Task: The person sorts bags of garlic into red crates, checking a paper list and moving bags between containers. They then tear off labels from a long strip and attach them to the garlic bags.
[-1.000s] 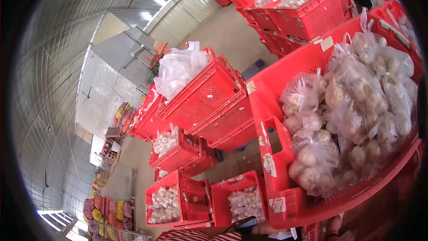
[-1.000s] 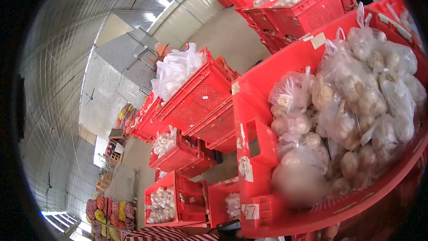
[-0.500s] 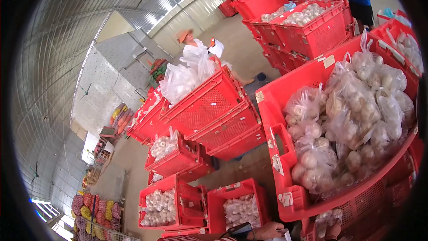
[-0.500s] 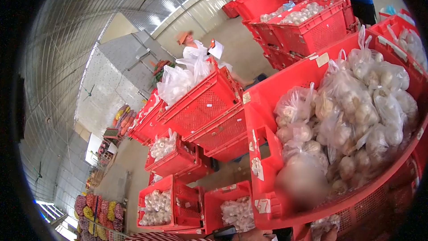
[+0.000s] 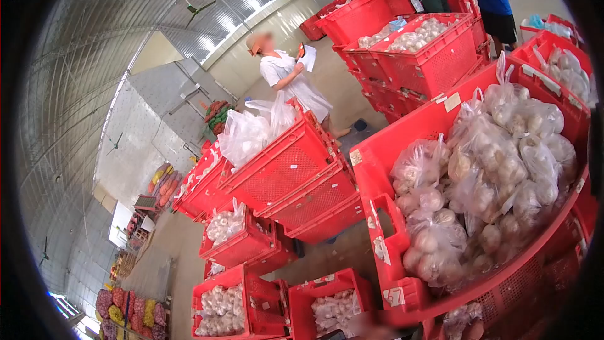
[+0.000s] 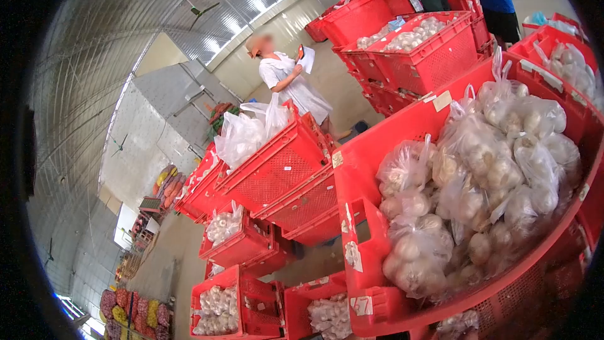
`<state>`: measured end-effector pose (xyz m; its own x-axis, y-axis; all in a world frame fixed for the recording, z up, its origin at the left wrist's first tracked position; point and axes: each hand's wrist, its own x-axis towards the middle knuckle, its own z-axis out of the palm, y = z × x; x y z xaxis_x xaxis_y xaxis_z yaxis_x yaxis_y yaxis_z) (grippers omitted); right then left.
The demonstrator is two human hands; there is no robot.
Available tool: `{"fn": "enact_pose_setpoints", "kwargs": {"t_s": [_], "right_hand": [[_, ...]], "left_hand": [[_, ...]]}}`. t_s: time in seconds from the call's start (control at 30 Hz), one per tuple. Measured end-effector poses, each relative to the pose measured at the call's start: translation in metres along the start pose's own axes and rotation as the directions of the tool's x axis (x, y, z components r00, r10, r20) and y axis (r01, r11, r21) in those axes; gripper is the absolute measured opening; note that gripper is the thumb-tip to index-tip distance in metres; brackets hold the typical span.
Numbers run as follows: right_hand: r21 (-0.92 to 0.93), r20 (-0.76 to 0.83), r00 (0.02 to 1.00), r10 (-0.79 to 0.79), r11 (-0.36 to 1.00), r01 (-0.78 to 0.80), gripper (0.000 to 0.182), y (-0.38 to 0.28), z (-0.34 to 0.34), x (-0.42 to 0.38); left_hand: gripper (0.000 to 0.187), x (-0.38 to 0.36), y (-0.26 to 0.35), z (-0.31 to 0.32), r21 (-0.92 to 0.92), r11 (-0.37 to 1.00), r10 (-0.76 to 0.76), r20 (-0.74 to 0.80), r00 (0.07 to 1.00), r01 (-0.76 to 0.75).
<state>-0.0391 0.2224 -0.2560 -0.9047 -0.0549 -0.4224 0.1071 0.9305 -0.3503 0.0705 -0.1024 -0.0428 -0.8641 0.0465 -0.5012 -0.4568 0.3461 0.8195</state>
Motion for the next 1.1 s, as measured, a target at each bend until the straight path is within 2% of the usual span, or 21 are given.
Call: {"fn": "enact_pose_setpoints", "kwargs": {"t_s": [0.03,0.1,0.13,0.17,0.27,0.3,0.47,0.5,0.57,0.6,0.67,0.7,0.77,0.8,0.87,0.93,1.1], "right_hand": [[0.002,-0.007,1.0,0.003,1.0,-0.003,0.028,0.008,0.014,0.005],[0.232,-0.003,0.96,-0.279,0.934,0.272,0.029,0.017,0.048,0.022],[0.032,0.067,0.948,-0.311,0.95,0.309,0.034,0.017,0.064,0.024],[0.035,0.064,0.948,-0.31,0.95,0.309,0.034,0.02,0.075,0.033],[0.116,0.358,0.907,-0.221,0.975,0.192,0.042,0.02,0.096,0.046],[0.124,0.354,0.909,-0.22,0.974,0.188,0.042,0.016,0.092,0.043],[0.482,-0.027,0.971,-0.239,0.848,0.223,0.044,-0.004,0.004,0.028],[0.137,0.071,0.994,0.086,0.986,-0.095,0.045,0.006,0.005,0.038],[0.003,-0.012,0.985,0.172,0.985,-0.171,0.055,-0.007,-0.04,0.026],[0.004,-0.012,0.985,0.172,0.985,-0.172,0.055,-0.007,-0.037,0.022],[0.351,-0.085,0.993,0.08,0.935,-0.045,0.064,-0.002,-0.021,0.012],[0.352,-0.086,0.993,0.083,0.935,-0.048,0.064,0.008,0.003,0.016],[0.049,-0.019,0.998,0.057,0.997,-0.056,0.05,0.028,0.063,0.042],[-0.108,0.012,0.999,0.051,0.993,-0.05,0.043,0.031,0.068,0.048],[-0.068,0.039,0.998,0.04,0.997,-0.038,0.042,0.036,0.081,0.056],[0.002,0.046,0.999,0.014,1.0,-0.014,0.041,0.028,0.075,0.054],[0.185,0.081,0.996,-0.036,0.982,0.02,0.037,0.011,0.061,0.045]], "left_hand": [[0.023,0.001,-0.001,0.002,-0.026,0.999,-0.028,-0.002,1.0,0.028],[0.022,0.002,0.006,0.005,-0.028,0.998,-0.054,-0.016,0.998,0.053],[0.023,0.001,0.01,0.004,-0.014,0.998,-0.058,0.019,0.998,0.058],[0.023,0.0,0.014,0.002,0.001,0.998,-0.063,0.053,0.997,0.063],[0.023,-0.002,0.007,0.004,-0.002,0.996,-0.092,0.056,0.994,0.092],[0.023,-0.003,0.004,0.003,-0.002,0.997,-0.078,0.033,0.996,0.078],[0.025,-0.007,0.025,0.003,0.025,0.995,-0.1,0.019,0.995,0.099],[0.026,-0.008,0.025,0.003,0.044,0.992,-0.118,0.013,0.993,0.117],[0.028,-0.012,0.029,0.003,-0.007,0.993,-0.117,0.024,0.993,0.117],[0.028,-0.013,0.026,0.004,0.02,0.993,-0.114,0.025,0.993,0.113],[0.028,-0.015,0.023,0.006,0.049,0.993,-0.11,0.029,0.993,0.109],[0.028,-0.016,0.022,0.007,0.047,0.994,-0.097,0.025,0.995,0.096],[0.029,-0.017,0.017,0.009,0.048,0.996,-0.077,0.025,0.997,0.075],[0.029,-0.016,0.013,0.009,0.032,0.998,-0.061,0.016,0.998,0.06],[0.029,-0.016,0.009,0.013,0.014,0.999,-0.034,0.007,0.999,0.034],[0.029,-0.024,0.029,0.016,0.057,0.998,-0.029,-0.082,0.996,0.034],[0.028,-0.033,0.028,0.021,0.091,0.996,0.012,-0.081,0.997,-0.005]]}}
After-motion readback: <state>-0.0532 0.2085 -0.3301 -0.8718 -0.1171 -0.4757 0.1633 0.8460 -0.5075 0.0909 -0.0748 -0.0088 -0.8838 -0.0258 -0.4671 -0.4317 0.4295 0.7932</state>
